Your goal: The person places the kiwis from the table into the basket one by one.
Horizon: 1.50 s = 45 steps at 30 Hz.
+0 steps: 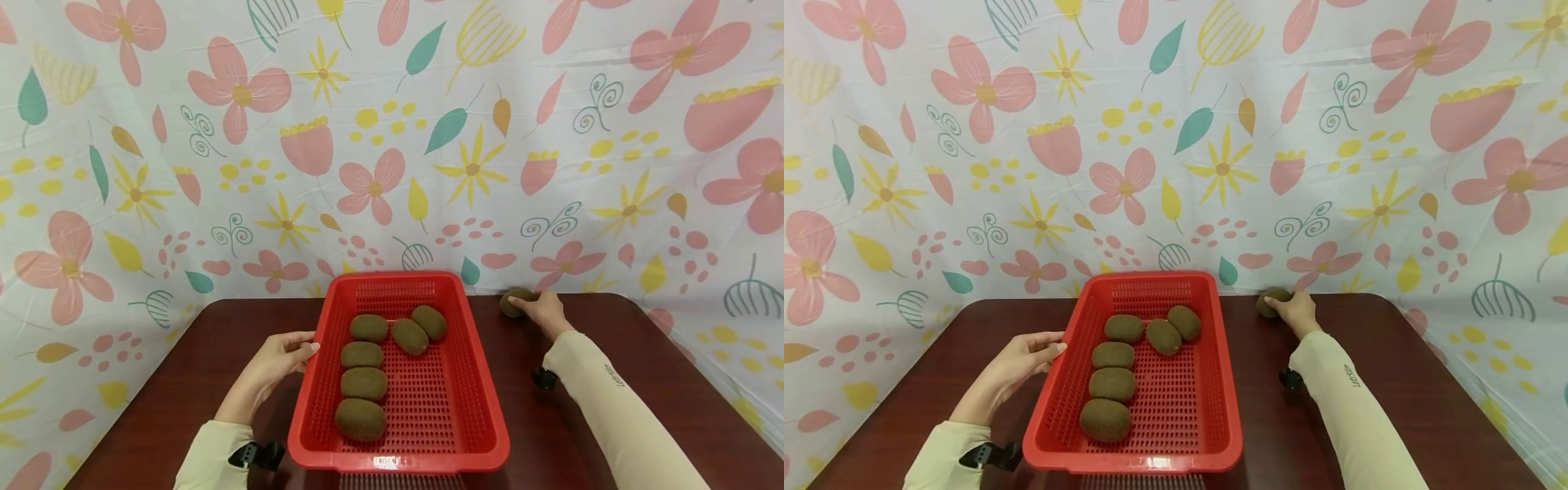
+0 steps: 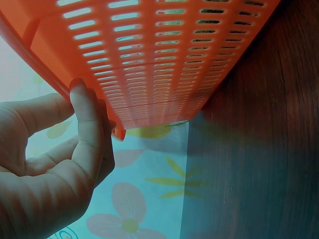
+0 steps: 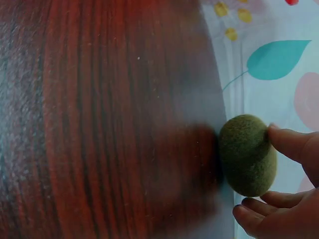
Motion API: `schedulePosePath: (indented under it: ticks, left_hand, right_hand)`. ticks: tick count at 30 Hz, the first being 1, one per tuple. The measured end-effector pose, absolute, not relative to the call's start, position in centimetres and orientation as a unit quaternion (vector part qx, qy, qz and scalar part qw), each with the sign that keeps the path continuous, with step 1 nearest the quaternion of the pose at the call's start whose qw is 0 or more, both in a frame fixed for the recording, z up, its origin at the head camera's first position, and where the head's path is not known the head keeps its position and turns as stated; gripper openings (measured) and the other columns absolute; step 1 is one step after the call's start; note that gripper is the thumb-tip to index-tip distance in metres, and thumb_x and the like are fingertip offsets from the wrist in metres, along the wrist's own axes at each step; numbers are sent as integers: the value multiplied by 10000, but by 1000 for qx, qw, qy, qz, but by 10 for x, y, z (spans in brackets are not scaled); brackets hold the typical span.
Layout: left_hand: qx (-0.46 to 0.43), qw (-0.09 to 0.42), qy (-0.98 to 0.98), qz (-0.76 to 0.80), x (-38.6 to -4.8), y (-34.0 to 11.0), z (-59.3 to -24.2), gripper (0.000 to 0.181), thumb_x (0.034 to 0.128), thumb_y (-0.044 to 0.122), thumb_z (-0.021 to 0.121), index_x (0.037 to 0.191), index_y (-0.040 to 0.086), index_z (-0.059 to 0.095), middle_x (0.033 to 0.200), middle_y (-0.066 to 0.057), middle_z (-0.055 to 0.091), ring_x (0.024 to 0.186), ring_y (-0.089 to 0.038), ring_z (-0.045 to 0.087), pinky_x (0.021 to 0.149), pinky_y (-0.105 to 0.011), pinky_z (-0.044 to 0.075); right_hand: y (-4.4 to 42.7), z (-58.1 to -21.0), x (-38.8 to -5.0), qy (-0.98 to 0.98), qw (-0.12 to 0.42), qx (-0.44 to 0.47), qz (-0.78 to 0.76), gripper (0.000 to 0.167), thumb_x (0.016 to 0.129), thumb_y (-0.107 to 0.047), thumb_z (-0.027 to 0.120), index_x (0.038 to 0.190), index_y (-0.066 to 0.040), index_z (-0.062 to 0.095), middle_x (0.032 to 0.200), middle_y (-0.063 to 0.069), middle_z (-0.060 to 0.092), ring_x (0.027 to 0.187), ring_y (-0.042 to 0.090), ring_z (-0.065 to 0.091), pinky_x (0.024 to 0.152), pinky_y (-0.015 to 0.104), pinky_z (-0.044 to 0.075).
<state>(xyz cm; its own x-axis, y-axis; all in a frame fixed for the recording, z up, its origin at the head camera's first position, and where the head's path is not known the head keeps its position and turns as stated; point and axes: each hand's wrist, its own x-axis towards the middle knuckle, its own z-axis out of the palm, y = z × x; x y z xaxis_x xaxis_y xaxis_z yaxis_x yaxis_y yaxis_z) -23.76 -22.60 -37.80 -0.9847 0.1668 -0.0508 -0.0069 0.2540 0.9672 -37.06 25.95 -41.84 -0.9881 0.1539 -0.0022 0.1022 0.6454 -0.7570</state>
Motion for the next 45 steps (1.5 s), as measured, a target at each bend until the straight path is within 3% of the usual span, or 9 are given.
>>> schedulePosePath:
  ticks: [10,19,30,36,45]
  left_hand:
    - [46,65,791,606,-239,-226,-377,422,960,109,585,1332,-74,508,973,-130,656,774,-236,668,776,-378,563]
    - [43,68,792,605,-239,-226,-378,429,961,123,587,1333,-74,507,992,-134,665,773,-235,671,785,-384,561]
    - [51,65,789,608,-239,-225,-378,438,960,119,588,1329,-98,498,994,-141,666,769,-231,672,763,-368,566]
    - [40,66,788,610,-238,-225,-379,422,958,108,588,1332,-72,511,988,-129,667,778,-241,675,794,-401,559]
    - [40,68,788,610,-239,-226,-380,428,959,119,589,1334,-71,510,1013,-140,674,781,-250,678,798,-407,558]
  right_hand:
    - [256,-419,-373,-904,17,-86,418,778,899,-361,647,1316,226,353,1277,389,417,1165,491,443,970,539,409]
    - [247,-419,-370,-898,37,-94,428,806,885,-269,683,1378,215,268,1341,404,344,1235,515,365,1018,564,363]
    - [253,-415,-369,-881,33,-96,463,816,857,-280,710,1377,199,303,1354,380,344,1204,449,390,987,521,403]
    - [256,-401,-363,-851,3,-84,518,880,878,-273,695,1440,169,183,1426,375,250,1224,468,454,998,477,434]
    - [262,-382,-359,-829,-34,-73,553,936,902,-292,673,1455,173,78,1484,370,152,1288,434,414,1038,458,398]
